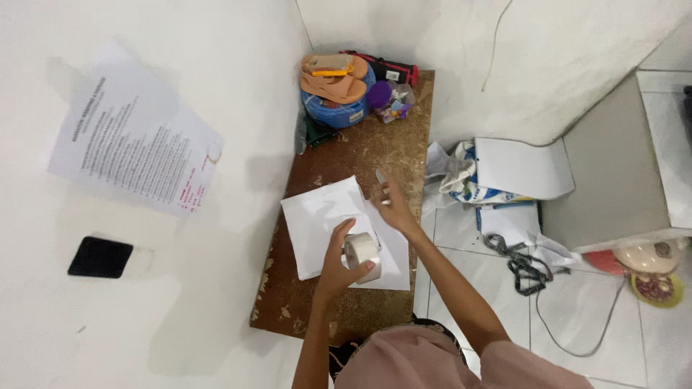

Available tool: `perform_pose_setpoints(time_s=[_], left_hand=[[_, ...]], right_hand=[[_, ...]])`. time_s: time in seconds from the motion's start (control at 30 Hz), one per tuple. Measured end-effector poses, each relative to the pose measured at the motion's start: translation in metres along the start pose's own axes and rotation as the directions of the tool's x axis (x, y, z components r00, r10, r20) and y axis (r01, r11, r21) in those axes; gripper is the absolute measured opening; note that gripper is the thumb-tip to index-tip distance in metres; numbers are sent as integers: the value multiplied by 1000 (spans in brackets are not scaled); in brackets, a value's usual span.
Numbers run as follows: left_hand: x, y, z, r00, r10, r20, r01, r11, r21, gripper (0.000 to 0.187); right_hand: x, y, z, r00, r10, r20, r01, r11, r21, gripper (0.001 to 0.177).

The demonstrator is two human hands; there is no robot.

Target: The person wraps a rectangular box with white paper at a small table. They fold the paper around the box, cut pieces of tape from a roll using a knife, press the tape to secure the paper, and fold the open ends of the paper closed.

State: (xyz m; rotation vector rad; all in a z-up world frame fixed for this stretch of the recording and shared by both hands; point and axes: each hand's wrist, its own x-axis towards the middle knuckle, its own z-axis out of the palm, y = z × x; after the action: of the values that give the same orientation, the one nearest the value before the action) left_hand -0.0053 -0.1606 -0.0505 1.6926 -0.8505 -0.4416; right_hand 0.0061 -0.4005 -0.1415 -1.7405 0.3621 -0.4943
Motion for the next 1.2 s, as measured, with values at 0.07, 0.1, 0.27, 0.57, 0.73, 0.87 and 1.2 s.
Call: perform_pose_setpoints(time_s=[0.07,0.1,0.27,0.57,0.73,0.87,1.2], left_hand=[[1,-2,1,1000,-29,6,29,999,14,100],[3,-4,0,999,-40,5,40,999,15,101],[3,2,-9,999,-40,-25,40,999,12,99],[3,4,-31,999,-14,-37,16,999,49,100],[8,7,-43,998,-31,-60,34,998,52,103],[8,17,-50,994,-48,-95,53,998,46,107],[8,32,-54,998,37,-43,-30,987,158,113]], right_hand=[[4,41,-8,995,100,-18,-101,958,-269,79],[3,60,-11,972,236,14,-210,887,-411,77],[-26,122,-4,969,168,179,126,287,-950,51],[-3,70,-38,994,57,-93,-94,885,-455,40],[-29,-44,-92,949,283,136,-150,789,-595,35],[-45,-127,-126,934,-171,314,303,843,-445,27],[-54,-188,-130,866,-279,414,492,625,-607,21]])
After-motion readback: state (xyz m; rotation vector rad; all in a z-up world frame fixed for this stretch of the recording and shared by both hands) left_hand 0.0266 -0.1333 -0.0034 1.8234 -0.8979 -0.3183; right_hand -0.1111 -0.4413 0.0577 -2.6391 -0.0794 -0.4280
